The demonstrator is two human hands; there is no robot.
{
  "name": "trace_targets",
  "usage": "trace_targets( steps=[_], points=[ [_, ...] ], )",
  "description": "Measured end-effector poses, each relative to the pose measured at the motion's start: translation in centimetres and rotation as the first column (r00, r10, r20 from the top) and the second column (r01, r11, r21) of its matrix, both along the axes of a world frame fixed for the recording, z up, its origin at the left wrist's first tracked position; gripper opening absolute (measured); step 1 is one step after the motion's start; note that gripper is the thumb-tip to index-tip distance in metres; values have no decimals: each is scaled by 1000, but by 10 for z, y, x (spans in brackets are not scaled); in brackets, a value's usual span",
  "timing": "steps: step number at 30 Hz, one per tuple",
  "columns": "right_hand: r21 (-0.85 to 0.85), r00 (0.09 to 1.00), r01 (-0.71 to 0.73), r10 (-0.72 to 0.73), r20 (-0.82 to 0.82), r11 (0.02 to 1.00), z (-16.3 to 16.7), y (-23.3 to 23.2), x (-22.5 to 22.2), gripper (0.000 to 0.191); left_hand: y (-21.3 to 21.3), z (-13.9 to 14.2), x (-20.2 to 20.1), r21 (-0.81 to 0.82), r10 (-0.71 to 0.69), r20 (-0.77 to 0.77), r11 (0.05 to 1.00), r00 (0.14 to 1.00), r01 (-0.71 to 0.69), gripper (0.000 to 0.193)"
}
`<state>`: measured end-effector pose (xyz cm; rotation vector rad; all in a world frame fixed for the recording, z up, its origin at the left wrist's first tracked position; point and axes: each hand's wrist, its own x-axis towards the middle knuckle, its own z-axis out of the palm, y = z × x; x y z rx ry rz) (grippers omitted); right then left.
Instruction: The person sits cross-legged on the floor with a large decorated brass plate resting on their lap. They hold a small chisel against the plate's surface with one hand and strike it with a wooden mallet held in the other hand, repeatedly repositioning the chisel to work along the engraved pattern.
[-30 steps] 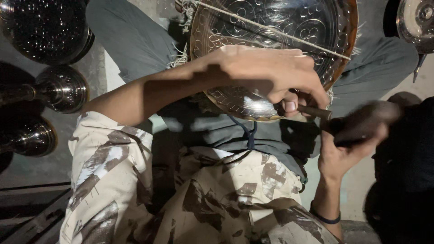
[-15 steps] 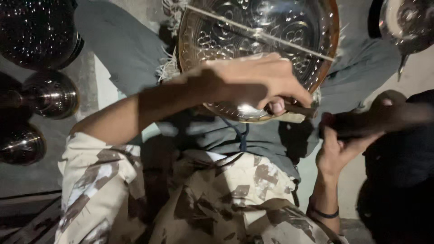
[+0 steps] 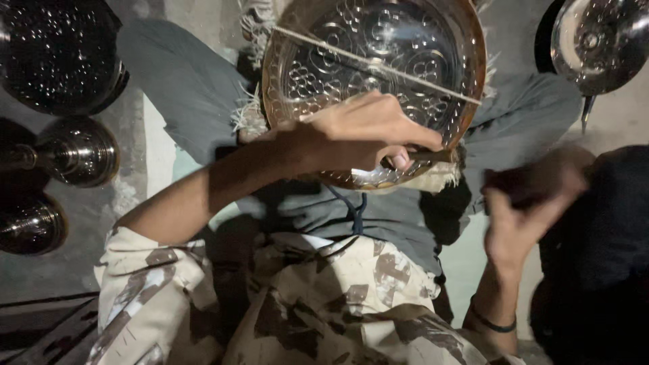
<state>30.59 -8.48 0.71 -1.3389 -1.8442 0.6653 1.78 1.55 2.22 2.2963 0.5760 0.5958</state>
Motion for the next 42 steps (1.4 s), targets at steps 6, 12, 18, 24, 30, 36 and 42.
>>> trace_targets(
  steps=[6,12,18,24,30,36,42],
  points=[
    [-144,972,-18,52,231,989,17,-6,-1,76,-9,10,-21,323,9,472,929,881,-183,32],
    [-200,979,87,-121,-166,976,-5,-8,6,65,4,12,-17,-181,-11,74,983,997,24,32],
    [150,995,58,-45,-84,987,-12,-6,10,83,5,17,-11,-216,-9,-83,976,997,-9,38],
    [-151,937,306,-325,-130,940,27,-6,-27,85,7,15,-7,-283,-21,-151,959,988,-23,37],
    [-10,993,112,-113,-47,994,7,-9,-17,54,-8,6,-18,-120,94,136,990,986,-78,41],
    [-71,847,420,-418,-328,905,-90,0,5,48,-42,1,-29,1,316,445,936,838,-353,33],
    [-27,890,368,-361,-278,929,-83,32,18,54,-65,9,-1,-321,756,250,654,605,-685,21]
  ],
)
